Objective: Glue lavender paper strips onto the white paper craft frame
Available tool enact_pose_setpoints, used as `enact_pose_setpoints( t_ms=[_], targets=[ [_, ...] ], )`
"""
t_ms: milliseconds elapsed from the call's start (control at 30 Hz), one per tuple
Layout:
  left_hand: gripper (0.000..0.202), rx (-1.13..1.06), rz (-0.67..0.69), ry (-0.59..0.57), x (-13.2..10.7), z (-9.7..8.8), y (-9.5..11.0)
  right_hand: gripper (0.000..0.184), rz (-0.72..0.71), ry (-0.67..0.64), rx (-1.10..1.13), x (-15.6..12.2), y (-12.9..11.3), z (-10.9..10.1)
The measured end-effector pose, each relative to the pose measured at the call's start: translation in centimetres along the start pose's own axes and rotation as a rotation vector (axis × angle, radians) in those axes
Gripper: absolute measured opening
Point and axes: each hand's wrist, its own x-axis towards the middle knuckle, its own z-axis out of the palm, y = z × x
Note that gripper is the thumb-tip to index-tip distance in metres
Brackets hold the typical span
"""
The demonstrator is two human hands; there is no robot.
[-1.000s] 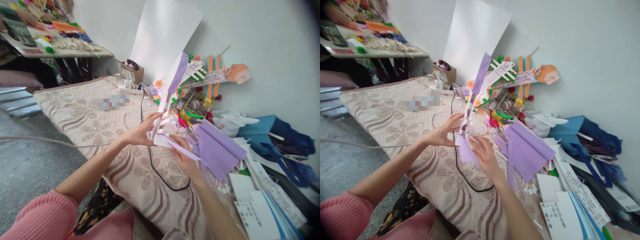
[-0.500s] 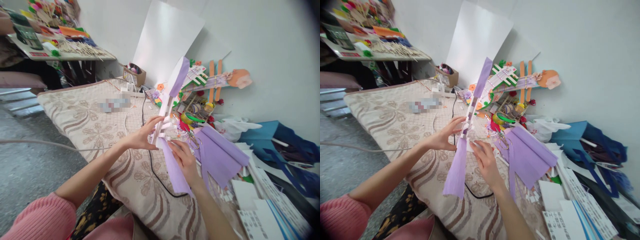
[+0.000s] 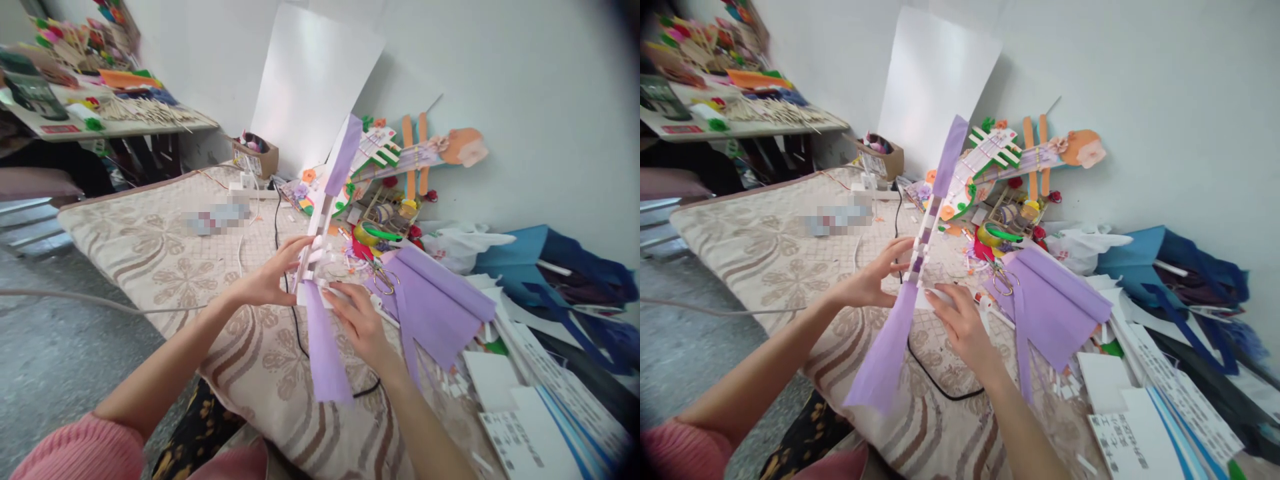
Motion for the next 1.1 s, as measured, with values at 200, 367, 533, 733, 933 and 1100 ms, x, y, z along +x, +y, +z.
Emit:
enact_pose_setpoints(
  t_ms=[200,367,533,733,933,1100],
  targets=[
    [0.104,0.025,-0.044,0.003,0.2,-0.1,0.6,0.057,0.030,0.014,0.013,0.2,0.0,0.1],
    [0.100,0.027,-0.076,0.025,0.1,0.0,0.8,0.058,0.069,0.018,0.065,0.2,0.2,0.2],
    [0.101,0.016,-0.076,0.037,0.0,0.0,0.5,0.054,0.099,0.010,0.101,0.6,0.2,0.1],
    [0.100,0.006,-0.103,0.027,0.3,-0.1,0.6,0.050,0.138,-0.035,0.117,1.4,-0.1,-1.0],
    [0.102,0.021,-0.061,0.022,0.5,0.0,0.4,0.047,0.137,-0.056,0.087,1.5,0.2,-1.2],
    [0.103,0.036,-0.060,0.022,0.6,-0.1,0.1,0.047,0.131,-0.059,0.087,1.6,0.3,-1.4]
  ],
)
